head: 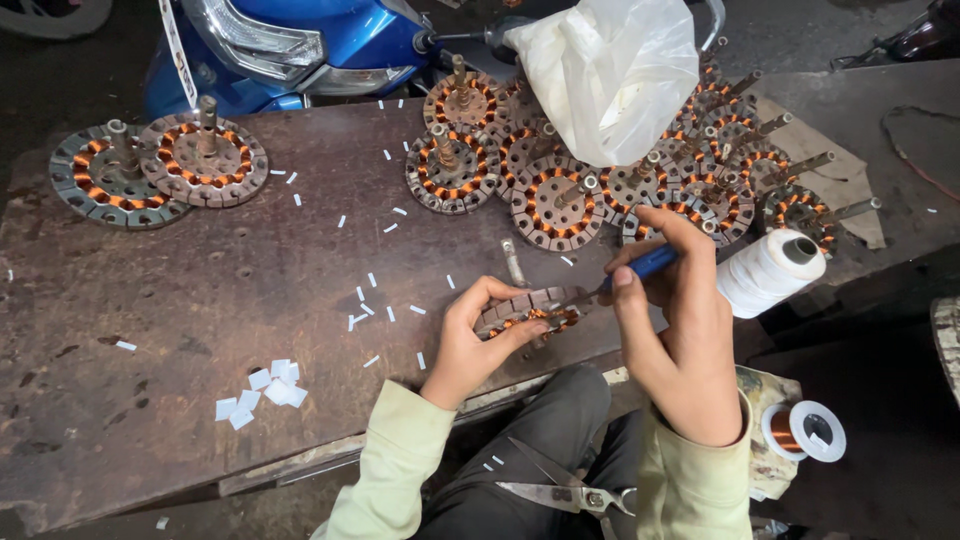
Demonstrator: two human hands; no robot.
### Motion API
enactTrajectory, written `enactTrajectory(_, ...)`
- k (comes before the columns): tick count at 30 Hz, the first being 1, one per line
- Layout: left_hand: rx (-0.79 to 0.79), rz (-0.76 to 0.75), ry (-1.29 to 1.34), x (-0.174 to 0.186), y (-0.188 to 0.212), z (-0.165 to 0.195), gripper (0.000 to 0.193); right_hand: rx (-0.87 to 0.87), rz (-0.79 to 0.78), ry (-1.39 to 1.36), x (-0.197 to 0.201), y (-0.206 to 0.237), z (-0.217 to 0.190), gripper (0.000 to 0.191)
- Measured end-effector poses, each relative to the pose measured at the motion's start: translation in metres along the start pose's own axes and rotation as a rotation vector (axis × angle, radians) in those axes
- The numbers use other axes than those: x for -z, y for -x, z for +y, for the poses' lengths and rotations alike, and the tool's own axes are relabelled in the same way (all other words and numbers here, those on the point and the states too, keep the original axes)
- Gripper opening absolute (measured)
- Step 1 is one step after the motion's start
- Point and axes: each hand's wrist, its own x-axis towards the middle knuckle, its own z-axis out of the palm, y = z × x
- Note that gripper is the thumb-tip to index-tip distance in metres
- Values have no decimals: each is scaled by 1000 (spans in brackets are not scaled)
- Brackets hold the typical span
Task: The person inserts small white insulating spacers into the slots of a circular motor stator component. They use a blue-handled screwdriver to press the spacers into place and adjust the copper windings. The person handles multiple stator units on a workbench.
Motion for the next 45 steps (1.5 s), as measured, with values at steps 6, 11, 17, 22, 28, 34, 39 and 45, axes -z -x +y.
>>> enactTrajectory(6,-21,-5,-5,1,-1,1,31,-41,21,53,-3,-5,-3,44)
enactTrajectory(11,-16,0,-31,1,-1,1,32,-60,37,56,-2,-6,-3,44)
enactTrajectory(17,-25,-9,-28,2,-1,-3,31,-52,-54,134,-9,-11,-6,42)
enactTrajectory(22,-112,32,-77,4,0,-24,38,400,-210,343,-33,-9,-19,52)
enactTrajectory(28,-108,44,-150,14,6,-49,38,541,-193,730,-77,8,-42,42)
enactTrajectory(34,-92,105,-195,11,4,-32,29,565,-181,661,-61,-5,-56,39)
enactTrajectory(39,-87,94,-243,-6,-3,-13,33,695,-21,463,-62,15,-80,24)
enactTrajectory(45,-28,24,31,-9,-1,-8,30,953,-350,354,-163,32,-41,9)
